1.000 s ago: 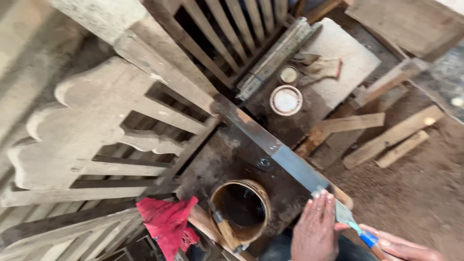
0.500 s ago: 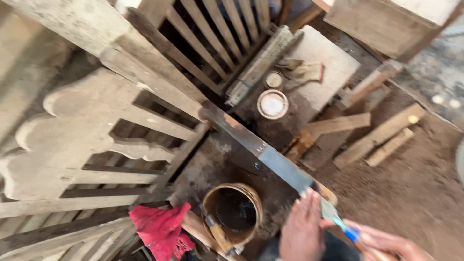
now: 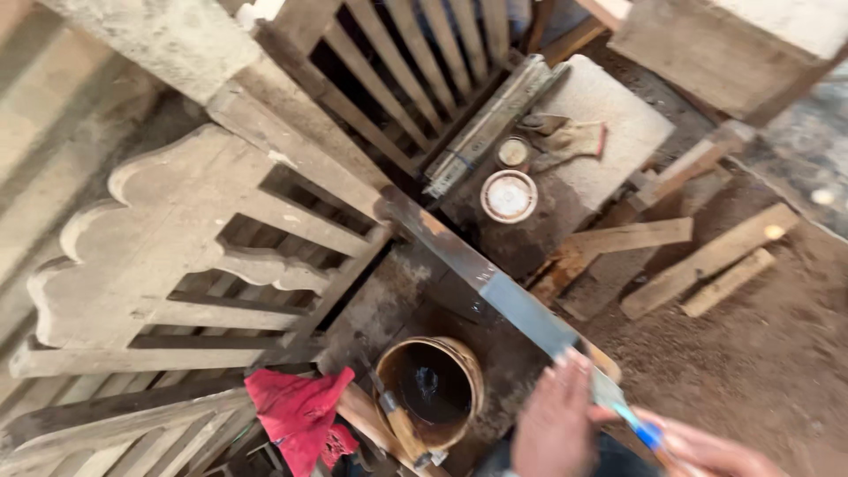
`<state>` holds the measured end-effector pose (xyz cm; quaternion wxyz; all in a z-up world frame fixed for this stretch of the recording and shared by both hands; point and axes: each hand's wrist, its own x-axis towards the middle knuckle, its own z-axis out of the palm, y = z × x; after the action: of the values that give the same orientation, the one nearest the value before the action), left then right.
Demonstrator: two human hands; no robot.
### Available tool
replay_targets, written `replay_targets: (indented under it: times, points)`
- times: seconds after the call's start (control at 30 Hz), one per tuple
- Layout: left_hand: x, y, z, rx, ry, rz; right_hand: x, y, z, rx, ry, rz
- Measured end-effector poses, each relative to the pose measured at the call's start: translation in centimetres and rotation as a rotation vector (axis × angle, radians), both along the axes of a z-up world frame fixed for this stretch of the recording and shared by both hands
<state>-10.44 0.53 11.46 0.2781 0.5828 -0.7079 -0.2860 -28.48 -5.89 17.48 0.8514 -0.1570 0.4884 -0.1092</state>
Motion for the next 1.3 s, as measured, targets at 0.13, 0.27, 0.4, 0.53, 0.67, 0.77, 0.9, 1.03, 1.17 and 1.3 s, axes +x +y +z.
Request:
replay_targets:
  times: [0.13,0.27,0.4,0.53,0.67,0.77,0.9,1.03,1.17,1.3]
  points:
    - [3.7,-4.7,-0.5,0.257,0.004,0.077,1.0,-2.2,-1.6,0.001,0.027,0.012]
    - [8.2,-9.4,0.0,-0.005,-0.067,0.051,4.8,-6.4,-1.7,0.204,0.051,-0.155]
    - [6.1,-5.3,-1.1,0.279,-0.072,0.018,4.4,-3.8,-1.4,0.2,0.044,-0.165]
    - [-0.2,0.4,-0.9,0.019,-0.009,-0.03,0.0,-0.2,-0.2,-0.008,0.007,0.017]
    - [4.2,-4.7,-1.0,0.271,-0.024,0.049,2.4,-2.4,-1.1,0.04,0.065,0.002]
    - [8.6,-8.9,0.1,0.075,-0.017,0.061,5.6,-6.0,-0.7,0.22,0.104,-0.141]
    - [7.2,-7.9,0.8,0.427,0.374,0.252,4.2,-4.3,1.3,-0.023,0.042,-0.047]
    - [0.9,-1.5,1.1,-0.001,-0.067,0.015,0.2,0.0,1.9,-0.152,0.036,0.079]
    - [4.4,-4.6,-0.9,0.102,0.001,0.045,1.5,-2.0,0.9,-0.047,0.143,0.055]
    - [9.3,-9.0,0.2,0.117,-0.044,0.055,6.7,-5.9,0.1,0.232,0.12,-0.156]
